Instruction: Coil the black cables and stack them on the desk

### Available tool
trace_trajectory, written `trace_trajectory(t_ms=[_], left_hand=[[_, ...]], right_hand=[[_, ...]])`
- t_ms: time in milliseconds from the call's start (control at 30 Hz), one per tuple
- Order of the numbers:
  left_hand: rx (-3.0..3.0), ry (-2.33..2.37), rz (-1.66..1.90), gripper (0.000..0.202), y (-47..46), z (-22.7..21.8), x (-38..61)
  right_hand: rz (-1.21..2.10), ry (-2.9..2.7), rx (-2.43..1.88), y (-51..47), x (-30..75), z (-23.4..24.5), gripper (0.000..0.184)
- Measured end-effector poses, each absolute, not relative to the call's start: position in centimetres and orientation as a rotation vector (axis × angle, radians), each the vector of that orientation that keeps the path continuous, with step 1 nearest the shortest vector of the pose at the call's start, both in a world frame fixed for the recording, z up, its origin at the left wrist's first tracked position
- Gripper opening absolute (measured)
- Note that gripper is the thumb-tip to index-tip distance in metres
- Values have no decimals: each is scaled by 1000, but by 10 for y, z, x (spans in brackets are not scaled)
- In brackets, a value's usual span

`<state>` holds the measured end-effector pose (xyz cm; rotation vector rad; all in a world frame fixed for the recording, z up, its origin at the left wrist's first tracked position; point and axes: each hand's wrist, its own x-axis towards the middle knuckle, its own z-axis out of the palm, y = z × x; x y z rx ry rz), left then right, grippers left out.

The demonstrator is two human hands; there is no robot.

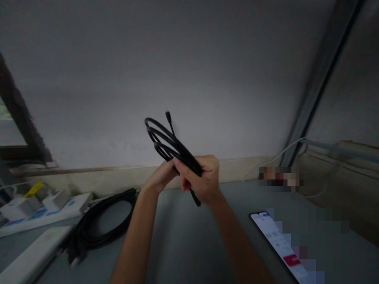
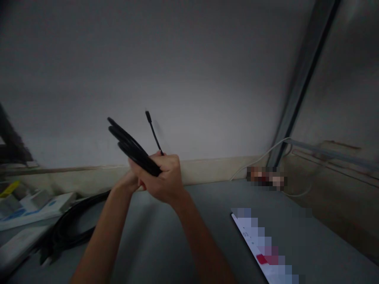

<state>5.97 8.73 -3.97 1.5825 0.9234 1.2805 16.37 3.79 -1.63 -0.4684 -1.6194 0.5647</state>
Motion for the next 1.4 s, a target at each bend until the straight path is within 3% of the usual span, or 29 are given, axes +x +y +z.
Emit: trace_trajectory(t_ms=[133,267,333,400,533,700,833,1000,1233,1400], left_hand=[[1194,606,1567,29,97,-32,60],[1351,803,1840,16,92,-23,47],[1490,1023,1909,13,88,-21,38],[1621,1203,1902,30,85,-20,30],[1709,1367,1857,43,82,-19,20],[1702,1156,1740,23,79,-16,17],[1711,1142,1603,32,72,-15,18],[1645,1088,1722,28,66,-11,17],[1654,1098,1756,27,54,-4,15],[1583,1016,2060,22,61,-6,9]], right_hand=[[702,-1283,-459,67,170,-19,44],[624,-1140,-613,89,183,-19,24],[438,-1263,-663,92,188,-20,53],[300,-1470,-660,92,189,-23,68],[132,-1709,-596,90,182,-28,50],[49,-1662,-617,90,179,-27,28],[46,-1586,-663,93,181,-27,16],[-16,-1507,-828,103,179,-33,45],[226,-1597,-944,108,174,-38,42],[601,-1523,-899,96,168,-30,41]])
